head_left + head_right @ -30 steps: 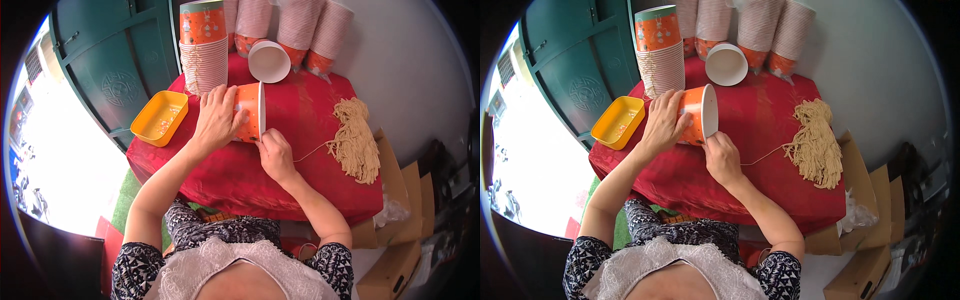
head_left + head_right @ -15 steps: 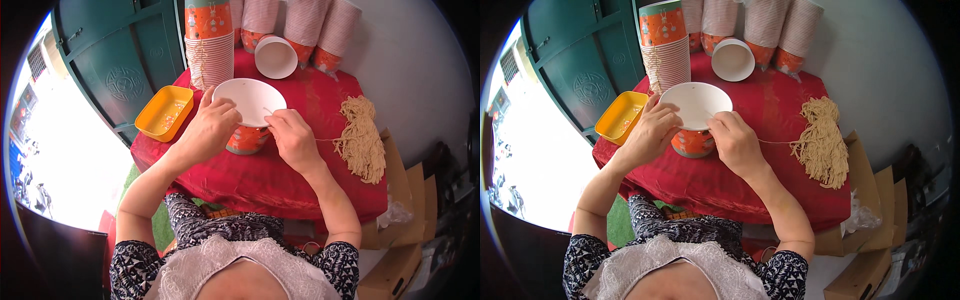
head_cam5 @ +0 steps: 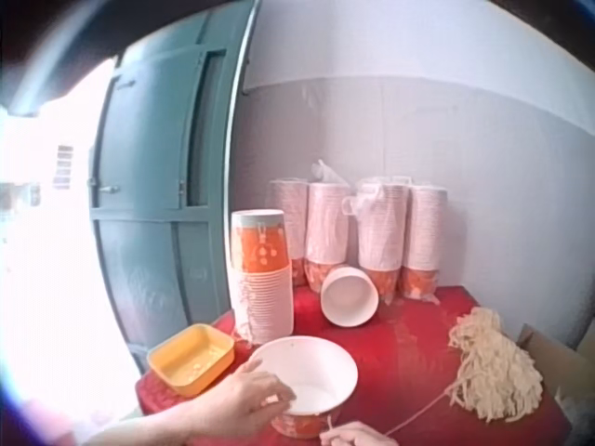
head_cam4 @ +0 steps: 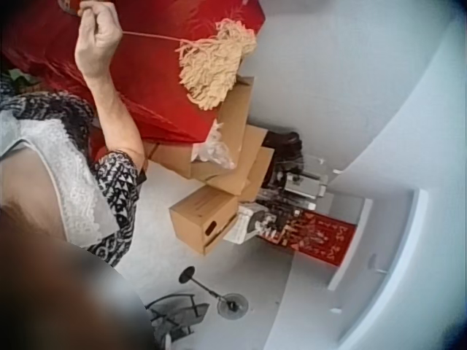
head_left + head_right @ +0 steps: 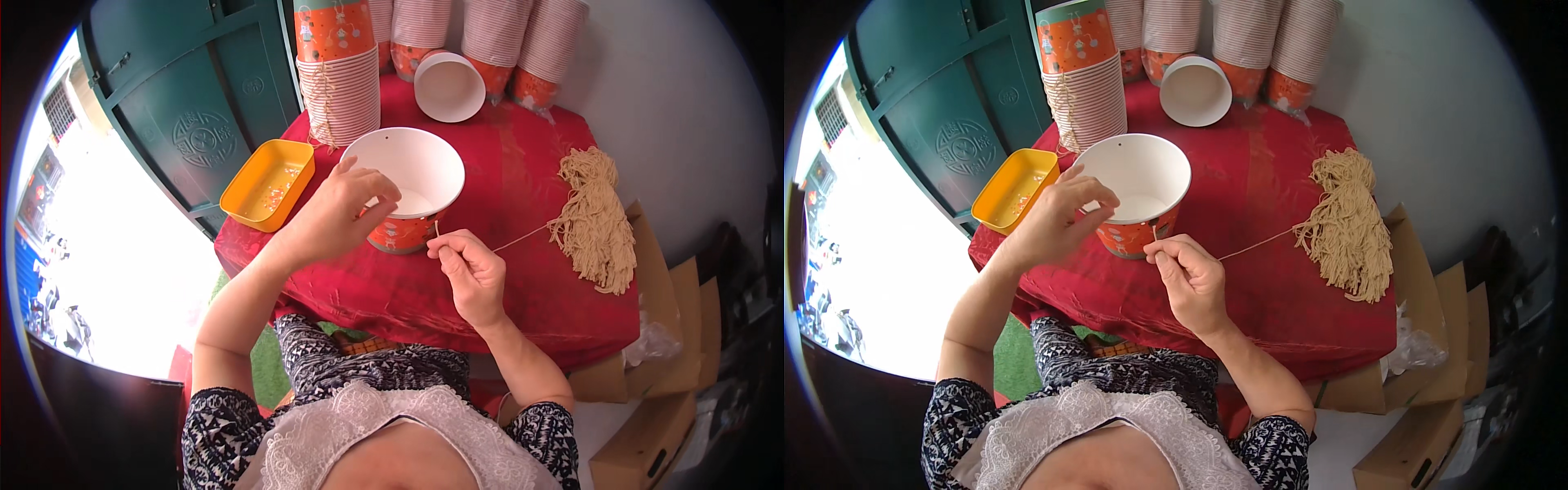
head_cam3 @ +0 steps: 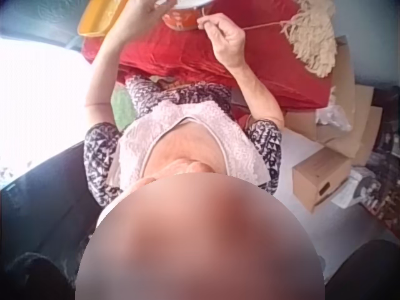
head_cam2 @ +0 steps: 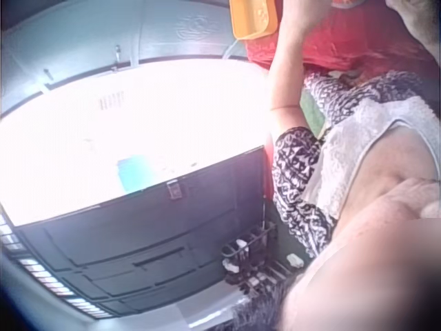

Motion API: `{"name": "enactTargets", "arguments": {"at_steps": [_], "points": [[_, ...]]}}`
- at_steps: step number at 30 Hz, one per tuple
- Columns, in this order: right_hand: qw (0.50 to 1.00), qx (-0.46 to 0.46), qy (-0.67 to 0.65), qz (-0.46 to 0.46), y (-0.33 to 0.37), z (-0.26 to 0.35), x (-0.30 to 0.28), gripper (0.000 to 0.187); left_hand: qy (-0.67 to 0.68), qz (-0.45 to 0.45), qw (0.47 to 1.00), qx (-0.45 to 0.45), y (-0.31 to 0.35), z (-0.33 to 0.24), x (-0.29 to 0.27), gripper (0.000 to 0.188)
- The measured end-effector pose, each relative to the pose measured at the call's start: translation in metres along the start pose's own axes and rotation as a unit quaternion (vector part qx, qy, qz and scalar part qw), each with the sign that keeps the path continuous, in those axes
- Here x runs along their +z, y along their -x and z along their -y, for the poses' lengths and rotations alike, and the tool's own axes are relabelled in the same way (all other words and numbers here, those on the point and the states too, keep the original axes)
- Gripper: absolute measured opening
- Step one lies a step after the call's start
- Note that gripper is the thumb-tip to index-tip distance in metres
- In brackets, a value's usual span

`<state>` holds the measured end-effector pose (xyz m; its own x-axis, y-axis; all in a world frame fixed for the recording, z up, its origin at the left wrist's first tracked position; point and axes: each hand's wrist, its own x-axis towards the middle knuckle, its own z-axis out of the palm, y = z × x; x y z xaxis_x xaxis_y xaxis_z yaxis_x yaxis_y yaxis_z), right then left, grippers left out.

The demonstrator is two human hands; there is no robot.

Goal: Threading string through pre-punched holes in paper cups to assemble handles.

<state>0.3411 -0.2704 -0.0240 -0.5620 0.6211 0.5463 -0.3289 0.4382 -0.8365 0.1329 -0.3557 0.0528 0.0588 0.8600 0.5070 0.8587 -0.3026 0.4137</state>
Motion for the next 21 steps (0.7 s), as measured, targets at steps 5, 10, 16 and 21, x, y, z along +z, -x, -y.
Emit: {"name": "enactTargets", "arguments": {"at_steps": [5,10,16,21], "points": [[0.995,0.07,-0.063,0.024,0.001,-0.003,0.0,0.013,0.033,0.022,0.999,-0.017,-0.014,0.007,-0.006,0.01],[0.994,0.078,-0.067,0.031,-0.001,-0.005,0.001,0.013,0.036,0.044,0.998,-0.025,-0.019,0.012,-0.006,0.014],[0.994,0.074,-0.067,0.036,-0.003,-0.005,0.004,0.013,0.052,0.036,0.997,-0.04,-0.019,0.015,-0.002,0.014],[0.995,0.066,-0.063,0.031,-0.005,-0.007,0.005,0.013,0.036,0.05,0.998,-0.03,-0.018,0.015,-0.001,0.013]]}}
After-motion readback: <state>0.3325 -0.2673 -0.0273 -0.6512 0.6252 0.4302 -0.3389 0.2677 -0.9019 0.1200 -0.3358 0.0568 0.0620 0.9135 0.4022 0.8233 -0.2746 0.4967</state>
